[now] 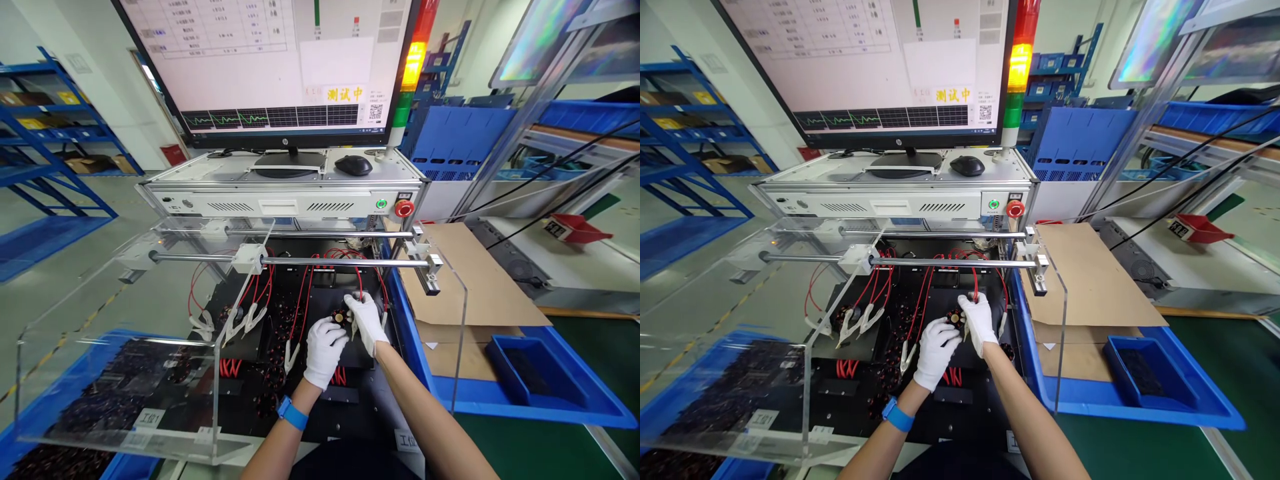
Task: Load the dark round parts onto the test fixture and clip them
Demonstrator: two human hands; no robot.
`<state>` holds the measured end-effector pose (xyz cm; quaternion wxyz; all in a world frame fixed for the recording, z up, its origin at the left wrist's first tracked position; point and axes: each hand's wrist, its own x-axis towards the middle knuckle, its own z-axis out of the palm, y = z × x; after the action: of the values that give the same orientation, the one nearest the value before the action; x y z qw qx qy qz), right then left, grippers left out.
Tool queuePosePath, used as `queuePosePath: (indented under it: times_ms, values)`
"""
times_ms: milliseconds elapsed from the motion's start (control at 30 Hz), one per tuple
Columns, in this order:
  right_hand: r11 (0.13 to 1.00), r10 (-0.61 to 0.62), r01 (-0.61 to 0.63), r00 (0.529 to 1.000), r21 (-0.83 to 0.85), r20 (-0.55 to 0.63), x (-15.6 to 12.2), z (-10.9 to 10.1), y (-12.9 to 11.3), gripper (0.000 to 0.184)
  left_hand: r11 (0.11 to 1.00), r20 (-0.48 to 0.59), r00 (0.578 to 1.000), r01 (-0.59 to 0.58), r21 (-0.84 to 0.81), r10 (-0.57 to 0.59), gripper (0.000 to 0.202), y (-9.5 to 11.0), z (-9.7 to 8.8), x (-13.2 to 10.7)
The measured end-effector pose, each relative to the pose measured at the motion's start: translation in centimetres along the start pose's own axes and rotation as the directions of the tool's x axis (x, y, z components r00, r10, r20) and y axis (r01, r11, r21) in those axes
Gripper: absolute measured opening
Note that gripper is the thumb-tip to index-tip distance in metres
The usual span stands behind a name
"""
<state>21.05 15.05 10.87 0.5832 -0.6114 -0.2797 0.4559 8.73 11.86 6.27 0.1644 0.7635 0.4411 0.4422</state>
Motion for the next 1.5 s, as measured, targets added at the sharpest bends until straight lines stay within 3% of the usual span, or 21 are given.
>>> queuePosePath:
  times_ms: [67, 133, 200, 267, 333, 400, 467, 567, 667, 800, 1100, 1267, 1367, 1500]
  values:
    - [0.992, -0.126, 0.124, 0.989, -0.037, -0.071, 0.8, -1.4, 0.6, 0.045, 0.999, -0.010, 1.000, 0.018, -0.038, -0.018, 0.012, 0.1, 0.0, 0.1]
    - [0.956, -0.229, 0.174, 0.945, -0.236, -0.233, 2.0, -3.3, 1.8, 0.055, 0.997, -0.012, 0.999, 0.031, -0.071, -0.032, 0.012, 0.1, 0.0, 0.2]
    - [0.893, -0.198, 0.018, 0.912, -0.449, -0.359, 3.3, -5.1, 3.6, 0.066, 0.995, -0.008, 0.999, 0.039, -0.091, -0.040, 0.012, 0.2, -0.1, 0.3]
    - [0.843, -0.071, -0.155, 0.917, -0.515, -0.391, 4.3, -6.5, 5.5, 0.069, 0.994, -0.009, 0.999, 0.036, -0.102, -0.037, 0.012, 0.1, -0.1, 0.3]
    - [0.861, 0.002, -0.180, 0.937, -0.476, -0.350, 4.8, -7.1, 6.8, 0.059, 0.994, -0.009, 0.999, 0.030, -0.106, -0.031, 0.012, 0.1, -0.1, 0.3]
    - [0.894, -0.025, -0.113, 0.954, -0.434, -0.300, 4.8, -7.0, 7.0, 0.050, 0.994, -0.009, 1.000, 0.027, -0.109, -0.028, 0.012, 0.0, -0.1, 0.2]
    - [0.939, -0.091, 0.002, 0.965, -0.344, -0.245, 4.6, -6.6, 6.2, 0.050, 0.993, -0.008, 0.999, 0.030, -0.113, -0.031, 0.012, 0.0, -0.1, 0.2]
    - [0.985, -0.173, 0.171, 0.965, -0.026, -0.196, 4.0, -5.6, 3.9, 0.066, 0.994, -0.005, 0.999, 0.038, -0.105, -0.039, 0.011, 0.1, 0.0, 0.2]
    - [0.976, -0.109, 0.135, 0.982, 0.173, -0.155, 3.5, -4.6, 2.1, 0.067, 0.995, 0.007, 0.999, 0.046, -0.088, -0.045, 0.010, 0.1, -0.1, 0.2]
    - [0.991, -0.008, 0.031, 0.985, 0.133, -0.171, 2.8, -3.4, 1.7, 0.035, 0.995, 0.008, 0.999, 0.038, -0.093, -0.037, 0.010, 0.0, -0.1, 0.3]
    - [0.991, 0.035, -0.008, 0.979, 0.134, -0.199, 2.1, -2.3, 1.0, 0.038, 0.997, 0.008, 0.999, 0.044, -0.069, -0.044, 0.009, -0.1, 0.0, 0.2]
    - [0.998, -0.055, 0.064, 0.965, 0.026, -0.257, 1.9, -2.0, 1.2, 0.035, 0.997, 0.007, 0.999, 0.050, -0.057, -0.050, 0.007, 0.0, 0.2, 0.4]
    - [0.995, -0.062, 0.078, 0.967, 0.057, -0.246, 1.9, -1.9, 1.4, 0.031, 0.998, 0.015, 0.999, 0.037, -0.058, -0.037, 0.007, 0.2, 0.0, 0.3]
    - [0.994, 0.028, -0.006, 0.978, 0.107, -0.208, 2.0, -2.6, 1.8, 0.032, 1.000, 0.055, 0.998, -0.014, 0.019, 0.013, 0.028, -0.5, -1.4, -1.2]
